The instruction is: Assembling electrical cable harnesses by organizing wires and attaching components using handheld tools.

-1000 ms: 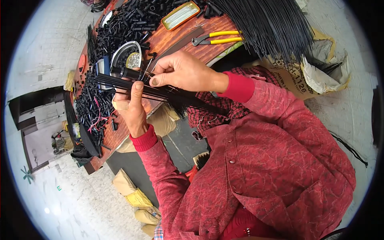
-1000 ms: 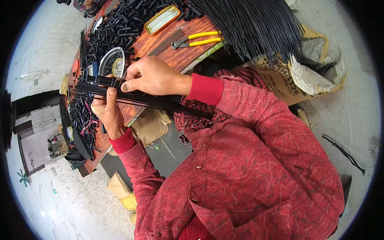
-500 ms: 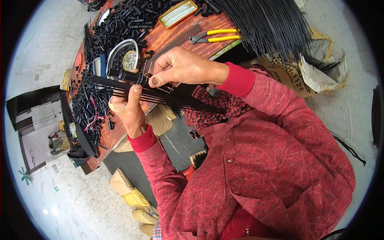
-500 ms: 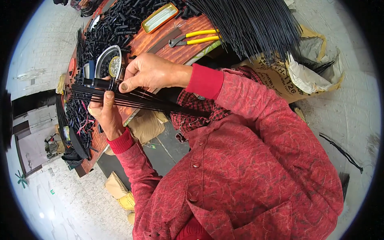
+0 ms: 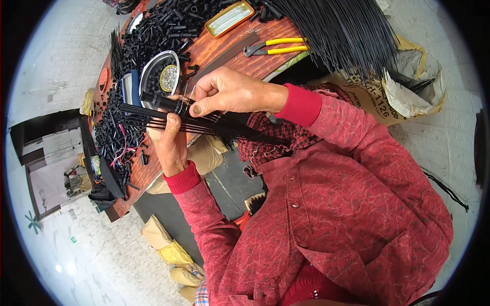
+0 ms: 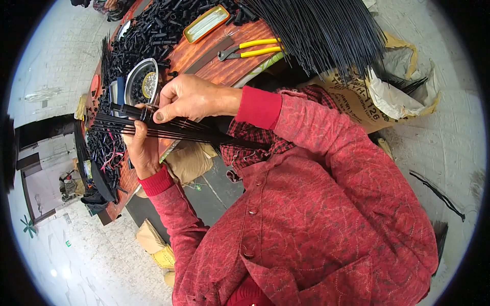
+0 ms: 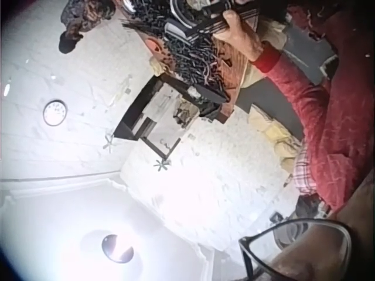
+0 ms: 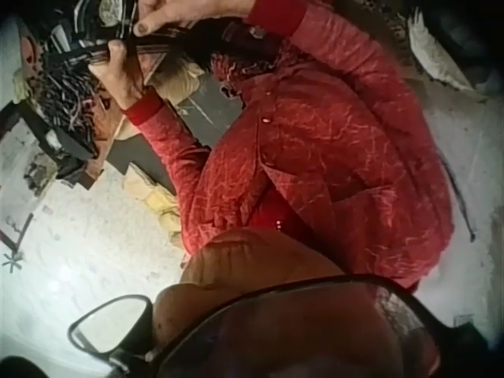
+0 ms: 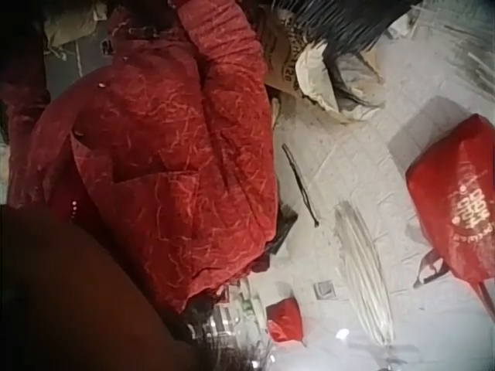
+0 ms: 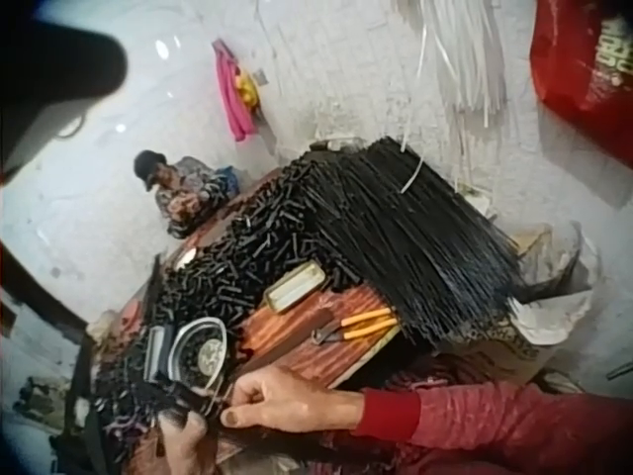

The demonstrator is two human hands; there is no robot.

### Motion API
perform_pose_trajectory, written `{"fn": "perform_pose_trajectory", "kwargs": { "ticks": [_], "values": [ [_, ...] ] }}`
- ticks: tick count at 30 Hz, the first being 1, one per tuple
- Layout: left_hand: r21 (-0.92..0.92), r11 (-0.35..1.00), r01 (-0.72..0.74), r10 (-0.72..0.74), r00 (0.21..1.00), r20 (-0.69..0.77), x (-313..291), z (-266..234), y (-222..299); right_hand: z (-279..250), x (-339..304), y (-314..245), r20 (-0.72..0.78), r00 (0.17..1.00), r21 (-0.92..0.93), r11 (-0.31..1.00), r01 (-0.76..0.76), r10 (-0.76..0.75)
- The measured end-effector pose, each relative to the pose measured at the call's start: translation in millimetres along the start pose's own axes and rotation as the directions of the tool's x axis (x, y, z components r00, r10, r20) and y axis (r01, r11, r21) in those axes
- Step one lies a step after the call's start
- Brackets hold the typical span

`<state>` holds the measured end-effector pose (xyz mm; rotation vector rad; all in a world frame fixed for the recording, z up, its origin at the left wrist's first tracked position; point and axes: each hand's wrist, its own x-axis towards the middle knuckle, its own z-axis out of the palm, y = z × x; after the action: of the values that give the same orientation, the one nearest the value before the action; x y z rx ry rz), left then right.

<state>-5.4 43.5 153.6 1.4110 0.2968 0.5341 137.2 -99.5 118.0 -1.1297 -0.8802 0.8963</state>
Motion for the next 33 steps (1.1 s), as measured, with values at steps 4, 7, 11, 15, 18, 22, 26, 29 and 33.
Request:
{"fn": "perform_pose_trajectory", "kwargs": {
  "ticks": [4, 7, 11, 15, 18, 22, 26, 29, 33],
  "values": [
    [-0.009, 1.000, -0.006, 0.006, 0.998, 0.062, 0.3, -10.9, -5.6, -0.5, -1.4, 0.3, 0.034, 0.999, 0.034, 0.999, -0.031, 0.030],
    [-0.014, 1.000, -0.022, 0.023, 0.996, 0.089, 3.1, -17.1, -7.6, -0.2, -2.8, -1.1, 0.047, 0.999, 0.038, 0.999, -0.024, 0.022],
    [-0.021, 0.999, -0.049, 0.050, 0.998, 0.026, 5.7, -4.6, -5.7, -1.3, -1.8, 1.6, 0.060, 0.998, 0.065, 0.998, -0.025, 0.021],
    [-0.121, 0.989, -0.084, 0.091, 0.995, 0.046, 11.8, -3.4, -15.6, -0.5, 3.3, 7.6, 0.078, 0.997, 0.161, 0.987, 0.004, -0.017],
    [-0.167, 0.980, -0.106, 0.120, 0.990, 0.071, 21.4, -7.6, -14.9, 5.8, 0.1, -7.5, -0.028, 0.987, 0.040, 0.986, 0.160, -0.159],
    [-0.160, 0.983, -0.092, 0.106, 0.991, 0.082, 28.2, -1.0, -14.3, -1.8, -1.0, -10.8, -0.079, 0.981, -0.055, 0.984, 0.172, -0.176],
    [-0.147, 0.986, -0.078, 0.083, 0.996, 0.031, 27.9, 5.6, -20.6, -2.2, -0.6, -4.7, -0.088, 0.987, -0.021, 0.991, 0.130, -0.131],
    [-0.141, 0.986, -0.088, 0.092, 0.995, 0.024, 28.0, 5.4, -21.8, 0.2, 0.4, -8.2, -0.084, 0.992, 0.059, 0.993, 0.104, -0.099],
    [-0.106, 0.983, -0.151, 0.151, 0.988, -0.009, 27.9, 2.8, -26.3, 1.7, 1.0, -14.6, -0.137, 0.988, -0.016, 0.998, 0.069, -0.070]
  ]
}}
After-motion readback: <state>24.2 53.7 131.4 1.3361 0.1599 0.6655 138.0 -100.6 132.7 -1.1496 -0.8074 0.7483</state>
